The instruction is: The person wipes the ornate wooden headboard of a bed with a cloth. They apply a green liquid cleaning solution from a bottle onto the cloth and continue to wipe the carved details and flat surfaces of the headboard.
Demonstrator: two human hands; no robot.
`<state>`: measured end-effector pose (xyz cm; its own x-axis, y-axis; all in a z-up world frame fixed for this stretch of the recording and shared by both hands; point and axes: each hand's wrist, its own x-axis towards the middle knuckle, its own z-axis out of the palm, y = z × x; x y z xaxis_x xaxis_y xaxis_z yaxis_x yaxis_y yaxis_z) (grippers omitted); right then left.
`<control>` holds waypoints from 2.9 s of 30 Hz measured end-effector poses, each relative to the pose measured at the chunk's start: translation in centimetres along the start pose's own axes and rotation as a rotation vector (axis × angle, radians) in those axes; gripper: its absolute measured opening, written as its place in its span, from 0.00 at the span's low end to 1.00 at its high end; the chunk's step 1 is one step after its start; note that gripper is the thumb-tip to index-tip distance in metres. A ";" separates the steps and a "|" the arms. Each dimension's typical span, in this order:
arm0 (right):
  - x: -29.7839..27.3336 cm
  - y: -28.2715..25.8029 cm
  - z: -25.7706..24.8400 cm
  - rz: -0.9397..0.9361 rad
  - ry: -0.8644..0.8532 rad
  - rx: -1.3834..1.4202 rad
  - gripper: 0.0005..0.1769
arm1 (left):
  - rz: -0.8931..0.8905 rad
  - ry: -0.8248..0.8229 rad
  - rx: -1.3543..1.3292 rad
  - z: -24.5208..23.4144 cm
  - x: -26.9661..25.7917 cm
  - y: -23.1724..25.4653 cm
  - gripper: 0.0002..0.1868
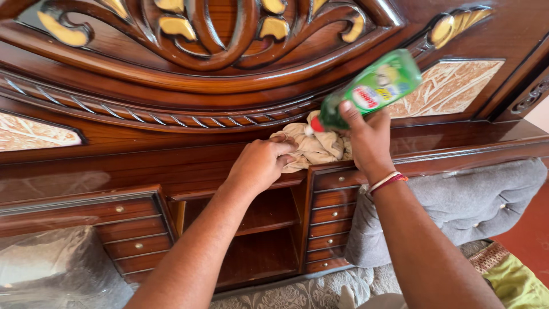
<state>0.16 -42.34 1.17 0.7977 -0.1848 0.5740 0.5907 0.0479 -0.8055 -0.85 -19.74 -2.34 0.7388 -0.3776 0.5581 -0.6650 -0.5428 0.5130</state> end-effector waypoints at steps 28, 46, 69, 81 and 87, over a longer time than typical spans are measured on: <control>0.4 1.7 -1.2 0.025 -0.016 0.031 0.24 | -0.175 -0.090 -0.035 -1.1 -0.2 0.5 0.11; 0.9 3.2 -2.1 0.044 -0.099 -0.019 0.23 | -0.148 -0.059 -0.039 -0.9 -0.3 0.4 0.11; 0.8 2.2 -2.2 0.136 -0.035 0.221 0.23 | -0.136 -0.056 -0.039 -1.0 -0.2 0.3 0.11; 0.8 1.5 -2.2 0.140 0.011 0.348 0.24 | -0.129 -0.028 -0.023 -0.8 -0.3 0.1 0.11; 1.5 4.6 -2.9 0.055 -0.158 -0.063 0.22 | -0.113 -0.040 -0.033 -0.8 -0.2 0.0 0.11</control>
<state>3.70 -45.29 -2.09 0.8406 -0.0270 0.5410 0.5410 -0.0084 -0.8410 -1.05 -19.10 -1.95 0.8127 -0.3451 0.4695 -0.5798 -0.5590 0.5927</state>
